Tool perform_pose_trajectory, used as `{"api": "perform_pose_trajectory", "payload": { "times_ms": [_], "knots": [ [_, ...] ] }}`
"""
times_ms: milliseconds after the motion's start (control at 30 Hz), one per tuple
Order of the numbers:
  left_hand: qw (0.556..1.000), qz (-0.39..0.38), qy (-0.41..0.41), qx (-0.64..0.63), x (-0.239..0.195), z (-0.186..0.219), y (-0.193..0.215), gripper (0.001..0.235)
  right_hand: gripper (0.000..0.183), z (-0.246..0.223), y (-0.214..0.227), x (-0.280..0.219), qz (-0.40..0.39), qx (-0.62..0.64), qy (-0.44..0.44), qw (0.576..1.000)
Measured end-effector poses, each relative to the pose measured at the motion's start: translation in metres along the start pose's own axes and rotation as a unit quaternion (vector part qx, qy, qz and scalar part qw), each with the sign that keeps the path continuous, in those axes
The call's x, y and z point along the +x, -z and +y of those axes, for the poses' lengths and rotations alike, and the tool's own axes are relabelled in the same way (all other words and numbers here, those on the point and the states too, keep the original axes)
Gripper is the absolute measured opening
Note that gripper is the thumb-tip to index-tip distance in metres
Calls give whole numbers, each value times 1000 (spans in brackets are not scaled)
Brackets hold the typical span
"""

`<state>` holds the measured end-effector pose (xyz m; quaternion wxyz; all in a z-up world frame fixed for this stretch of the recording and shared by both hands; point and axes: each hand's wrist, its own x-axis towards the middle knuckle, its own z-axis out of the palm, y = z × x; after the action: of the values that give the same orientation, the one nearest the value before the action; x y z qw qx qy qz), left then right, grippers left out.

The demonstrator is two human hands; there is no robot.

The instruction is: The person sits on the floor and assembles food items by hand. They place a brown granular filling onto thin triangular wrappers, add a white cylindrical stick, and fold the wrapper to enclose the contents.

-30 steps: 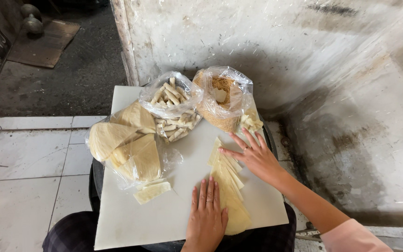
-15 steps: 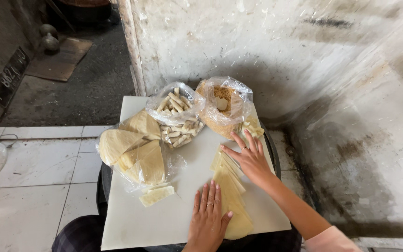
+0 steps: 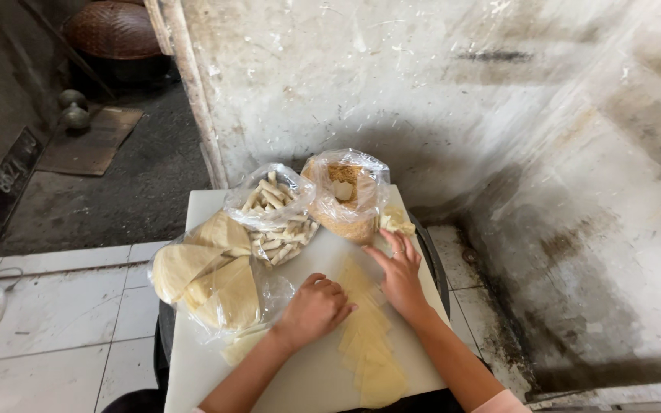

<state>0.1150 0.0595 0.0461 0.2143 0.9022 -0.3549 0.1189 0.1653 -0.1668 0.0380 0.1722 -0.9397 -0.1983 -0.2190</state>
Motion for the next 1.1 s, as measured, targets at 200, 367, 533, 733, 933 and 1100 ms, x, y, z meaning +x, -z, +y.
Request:
{"api": "perform_pose_trajectory", "payload": {
  "times_ms": [200,367,533,733,933,1100],
  "knots": [
    [988,70,1,-135,2,-15,8,24,65,28,3,4,85,-68,-82,991],
    [980,77,21,-181,-6,-17,6,22,70,29,2,0,11,-123,-81,989],
    [980,69,29,-182,-7,-18,5,23,64,29,3,-1,16,-127,-80,989],
    [979,63,39,-190,-5,-15,8,23,56,30,1,4,45,-83,-78,992],
    [980,60,35,-189,-5,-15,11,22,53,17,11,-1,114,27,-9,993],
    [981,60,34,-184,-5,-15,12,21,60,-6,9,-1,25,119,49,991]
  ]
}}
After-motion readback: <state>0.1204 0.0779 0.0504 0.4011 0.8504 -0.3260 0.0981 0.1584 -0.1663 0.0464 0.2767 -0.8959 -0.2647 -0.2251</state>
